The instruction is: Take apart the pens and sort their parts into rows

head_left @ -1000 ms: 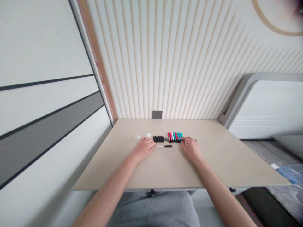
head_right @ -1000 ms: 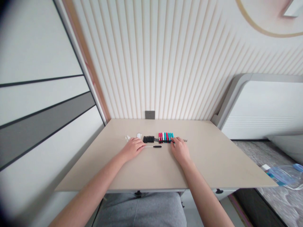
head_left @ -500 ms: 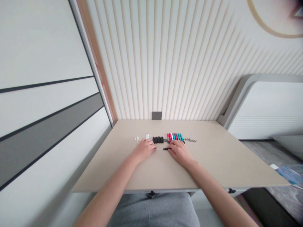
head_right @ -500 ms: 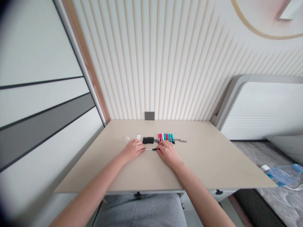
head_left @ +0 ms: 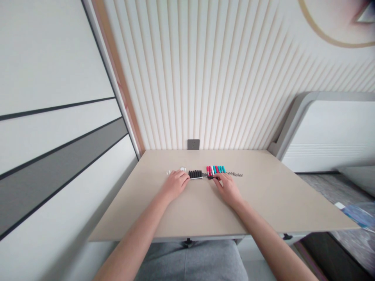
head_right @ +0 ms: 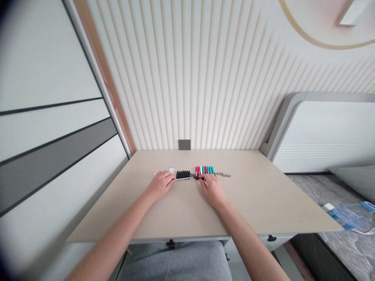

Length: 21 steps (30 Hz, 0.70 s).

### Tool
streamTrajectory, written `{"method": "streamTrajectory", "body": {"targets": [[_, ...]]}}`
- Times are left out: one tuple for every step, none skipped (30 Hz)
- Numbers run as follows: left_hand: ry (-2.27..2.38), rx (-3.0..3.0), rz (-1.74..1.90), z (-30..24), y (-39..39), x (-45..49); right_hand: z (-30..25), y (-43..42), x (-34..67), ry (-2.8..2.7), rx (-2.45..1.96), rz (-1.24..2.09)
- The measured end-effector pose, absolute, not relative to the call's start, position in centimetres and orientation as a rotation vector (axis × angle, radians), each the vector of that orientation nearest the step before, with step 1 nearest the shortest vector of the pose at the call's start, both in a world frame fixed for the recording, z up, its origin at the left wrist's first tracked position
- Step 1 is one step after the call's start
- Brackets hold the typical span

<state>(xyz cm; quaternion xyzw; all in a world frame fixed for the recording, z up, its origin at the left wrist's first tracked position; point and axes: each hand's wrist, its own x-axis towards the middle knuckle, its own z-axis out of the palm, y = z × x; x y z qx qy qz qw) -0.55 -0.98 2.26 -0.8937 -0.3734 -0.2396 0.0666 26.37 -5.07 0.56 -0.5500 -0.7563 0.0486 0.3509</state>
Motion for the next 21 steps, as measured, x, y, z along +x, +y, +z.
{"method": "streamTrajectory", "body": {"targets": [[-1.145,-2.679,-0.732,2.3,-0.9,-0.7,0.5,-5.0,26.5,-1.923,-1.435,0.145],[-1.171,-2.658,-0.743,2.4,-0.8,-0.9,0.4,-5.0,26.6,-1.895,-1.443,0.163],[-1.209,-2.629,-0.755,2.5,-0.8,-1.0,0.4,-5.0,26.7,-1.878,-1.447,0.178],[-1.261,-2.589,-0.77,2.6,-0.8,-1.1,0.3,-5.0,26.8,-1.868,-1.448,0.191],[-1.32,-2.541,-0.785,2.8,-0.8,-1.2,0.3,-4.9,26.8,-1.864,-1.447,0.2],[-1.379,-2.49,-0.795,3.0,-0.8,-1.3,0.3,-4.9,26.8,-1.87,-1.444,0.208],[-1.429,-2.444,-0.797,3.2,-0.8,-1.3,0.2,-4.9,26.8,-1.883,-1.439,0.214],[-1.468,-2.405,-0.793,3.3,-0.8,-1.4,0.2,-4.9,26.8,-1.899,-1.435,0.219],[-1.495,-2.377,-0.783,3.5,-0.9,-1.5,0.2,-4.9,26.8,-1.92,-1.432,0.224],[-1.511,-2.359,-0.772,3.5,-0.9,-1.5,0.2,-4.9,26.7,-1.944,-1.427,0.228],[-1.519,-2.351,-0.764,3.6,-0.8,-1.6,0.1,-5.0,26.7,-1.971,-1.42,0.228],[-1.522,-2.35,-0.763,3.6,-0.8,-1.6,0.2,-5.0,26.6,-2.0,-1.409,0.226],[-1.518,-2.356,-0.768,3.5,-0.8,-1.6,0.2,-5.1,26.5,-2.031,-1.395,0.218],[-1.505,-2.373,-0.777,3.4,-0.7,-1.6,0.3,-5.2,26.4,-2.066,-1.38,0.208],[-1.482,-2.401,-0.788,3.3,-0.7,-1.6,0.4,-5.3,26.2,-2.103,-1.367,0.196],[-1.447,-2.439,-0.8,3.2,-0.7,-1.5,0.5,-5.5,26.1,-2.136,-1.359,0.183],[-1.399,-2.488,-0.811,3.1,-0.7,-1.4,0.6,-5.6,26.0,-2.165,-1.353,0.17],[-1.34,-2.543,-0.821,3.0,-0.7,-1.3,0.7,-5.7,25.8,-2.182,-1.35,0.157],[-1.272,-2.601,-0.825,2.9,-0.8,-1.1,0.7,-5.7,25.7,-2.182,-1.347,0.144],[-1.203,-2.653,-0.826,2.8,-0.9,-0.9,0.8,-5.7,25.6,-2.163,-1.342,0.134],[-1.136,-2.698,-0.823,2.7,-1.0,-0.7,0.8,-5.7,25.5,-2.127,-1.332,0.135]]}}
